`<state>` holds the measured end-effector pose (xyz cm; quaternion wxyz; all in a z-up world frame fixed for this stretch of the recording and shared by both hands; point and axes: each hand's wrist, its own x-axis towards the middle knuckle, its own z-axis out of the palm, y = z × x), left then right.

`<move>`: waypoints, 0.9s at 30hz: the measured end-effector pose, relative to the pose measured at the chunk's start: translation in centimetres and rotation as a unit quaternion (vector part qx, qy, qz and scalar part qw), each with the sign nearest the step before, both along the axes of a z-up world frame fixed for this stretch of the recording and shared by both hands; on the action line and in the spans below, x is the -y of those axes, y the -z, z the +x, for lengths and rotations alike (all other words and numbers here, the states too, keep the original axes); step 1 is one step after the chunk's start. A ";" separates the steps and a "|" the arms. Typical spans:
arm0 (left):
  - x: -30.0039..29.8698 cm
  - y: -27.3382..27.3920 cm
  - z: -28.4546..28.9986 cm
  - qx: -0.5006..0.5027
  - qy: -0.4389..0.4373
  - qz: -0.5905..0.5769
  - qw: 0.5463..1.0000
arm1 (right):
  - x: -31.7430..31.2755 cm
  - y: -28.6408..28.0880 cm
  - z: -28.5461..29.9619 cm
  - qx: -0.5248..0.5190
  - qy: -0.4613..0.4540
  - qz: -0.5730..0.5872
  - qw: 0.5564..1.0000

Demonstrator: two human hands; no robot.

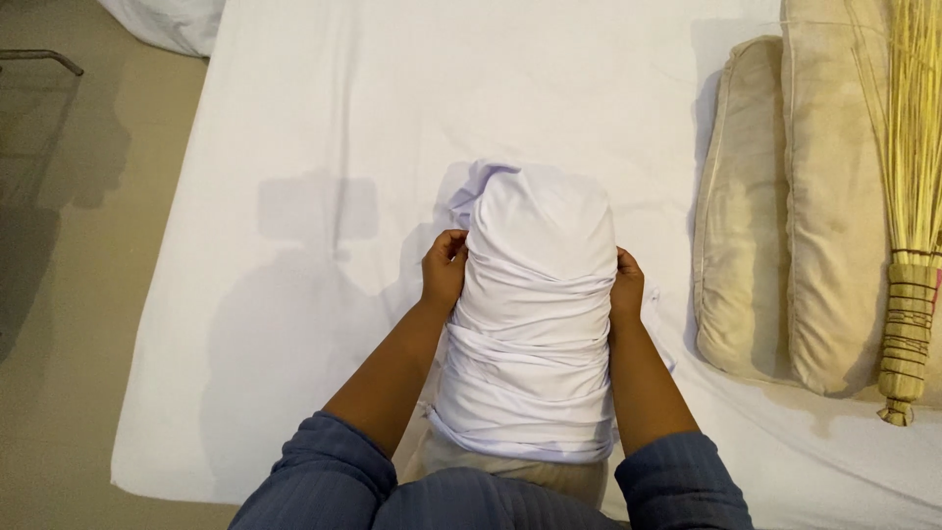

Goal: The person puts a white pillowcase onto a beige pillow on a bed. They repeatedly pull the fabric over the pillow, smooth the surface, and tuck the edges to fit the case snugly.

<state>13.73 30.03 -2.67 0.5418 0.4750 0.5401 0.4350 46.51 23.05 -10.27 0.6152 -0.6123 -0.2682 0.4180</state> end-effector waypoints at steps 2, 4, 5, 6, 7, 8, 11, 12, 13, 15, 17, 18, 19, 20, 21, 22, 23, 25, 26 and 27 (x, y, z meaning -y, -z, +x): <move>0.2 0.6 0.3 0.035 -0.013 -0.026 0.999 | 0.9 -1.4 -0.4 -0.010 -0.001 -0.008 1.000; 1.1 0.7 0.4 0.070 -0.030 -0.049 0.996 | 1.7 -2.6 -0.2 -0.020 -0.005 -0.013 1.000; 1.8 0.6 0.5 0.101 -0.039 -0.076 0.991 | 1.8 -3.0 -0.3 -0.017 -0.007 -0.016 1.000; 2.2 0.4 0.7 0.133 -0.046 -0.102 0.985 | 1.7 -3.4 -0.7 -0.014 -0.008 -0.018 1.000; 2.5 -0.7 0.9 0.134 -0.046 -0.100 0.985 | 1.7 -3.8 -0.6 -0.011 -0.009 -0.020 1.000; 3.2 -1.7 1.1 0.159 -0.059 -0.118 0.978 | 2.2 -4.3 -0.5 -0.008 -0.008 -0.025 1.000; 5.5 -7.0 1.4 0.201 -0.051 -0.180 0.962 | 3.6 -5.5 -0.1 0.002 -0.004 -0.037 0.999; 6.2 -9.2 1.2 0.215 -0.032 -0.222 0.951 | 3.7 -5.9 -0.1 0.005 -0.005 -0.039 0.999; 6.4 -9.3 1.1 0.216 -0.033 -0.220 0.951 | 3.7 -6.2 -0.1 0.008 -0.006 -0.041 0.999; 7.3 -9.4 0.8 0.195 -0.017 -0.220 0.956 | 4.3 -6.7 -0.2 0.011 -0.007 -0.048 0.999; 7.7 -9.5 0.7 0.181 0.000 -0.218 0.959 | 5.2 -7.3 0.1 0.016 -0.003 -0.054 0.998; 7.9 -9.6 0.6 0.166 0.014 -0.217 0.962 | 5.5 -7.6 0.2 0.019 -0.001 -0.056 0.998; 8.0 -9.7 0.5 0.166 0.016 -0.215 0.962 | 5.9 -7.9 0.3 0.021 0.000 -0.058 0.998; 8.3 -9.8 0.3 0.151 0.029 -0.214 0.965 | 6.3 -8.1 0.4 0.023 0.001 -0.061 0.998; 8.5 -9.9 0.2 0.136 0.042 -0.213 0.967 | 6.7 -8.4 0.4 0.026 0.001 -0.064 0.998; 8.7 -10.0 -0.2 0.136 0.041 -0.211 0.967 | 7.0 -8.8 0.3 0.027 0.000 -0.065 0.998; 8.8 -10.1 -0.7 0.121 0.052 -0.208 0.969 | 7.2 -9.2 0.1 0.029 -0.001 -0.066 0.997; 8.9 -10.2 -1.4 0.105 0.064 -0.202 0.972 | 7.4 -9.9 -0.1 0.033 -0.003 -0.069 0.997; 9.3 -10.1 -1.7 0.090 0.075 -0.203 0.972 | 7.9 -10.1 -0.2 0.035 -0.003 -0.073 0.997; 9.7 -9.9 -2.1 0.076 0.087 -0.203 0.972 | 8.4 -10.3 -0.2 0.038 -0.004 -0.078 0.996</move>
